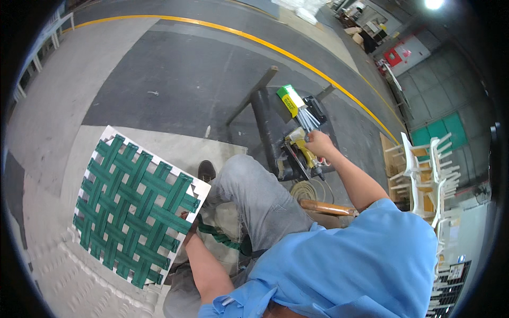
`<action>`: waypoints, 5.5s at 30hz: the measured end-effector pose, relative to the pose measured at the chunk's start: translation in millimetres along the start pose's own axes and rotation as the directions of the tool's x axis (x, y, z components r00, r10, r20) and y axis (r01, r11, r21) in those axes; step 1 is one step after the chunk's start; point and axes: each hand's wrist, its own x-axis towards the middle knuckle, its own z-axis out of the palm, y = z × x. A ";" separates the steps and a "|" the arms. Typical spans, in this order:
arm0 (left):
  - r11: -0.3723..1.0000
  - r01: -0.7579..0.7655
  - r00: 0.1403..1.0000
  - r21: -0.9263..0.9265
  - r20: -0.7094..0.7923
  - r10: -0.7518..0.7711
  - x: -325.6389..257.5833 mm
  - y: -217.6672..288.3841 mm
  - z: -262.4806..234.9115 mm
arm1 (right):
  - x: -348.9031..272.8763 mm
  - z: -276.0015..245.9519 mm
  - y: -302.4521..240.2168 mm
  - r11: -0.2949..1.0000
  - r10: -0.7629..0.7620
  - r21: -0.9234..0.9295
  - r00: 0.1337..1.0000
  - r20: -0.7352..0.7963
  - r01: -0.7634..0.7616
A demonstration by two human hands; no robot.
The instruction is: The person weaves green plastic straps into the seat of a white wooden chair, using a staple gun to secure the straps. The person adjusts the straps and staples them in place, completing the woven seat pattern.
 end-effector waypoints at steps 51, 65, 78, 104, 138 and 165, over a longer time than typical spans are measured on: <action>-0.780 -0.472 0.300 0.411 0.907 0.296 -7.0 -29.7 -15.9 | -230.0 96.4 -301.0 0.699 -0.624 0.712 0.543 0.562 0.066; -0.886 -0.187 0.287 0.425 0.886 0.365 -27.5 -25.8 -29.9 | -221.5 53.7 -274.9 0.570 -0.671 0.821 0.594 0.443 0.032; -0.698 0.611 0.478 -0.373 0.877 -0.050 -84.3 -31.9 -126.0 | -206.3 21.4 -222.6 0.388 -0.740 0.921 0.583 0.335 -0.037; -0.915 0.329 0.492 -0.233 0.869 -0.045 -44.4 -148.2 -81.4 | -215.5 89.5 -293.4 0.644 -0.695 0.758 0.496 0.520 0.108; -0.461 0.560 0.717 -0.688 0.681 -0.145 -60.0 -140.9 -145.3 | -112.6 -97.3 -122.3 0.554 -0.519 0.819 0.832 0.199 0.150; -0.962 0.257 0.581 -0.096 0.811 0.074 -58.0 -79.1 -184.4 | 11.8 44.8 136.6 0.995 0.057 0.082 0.998 0.012 -0.058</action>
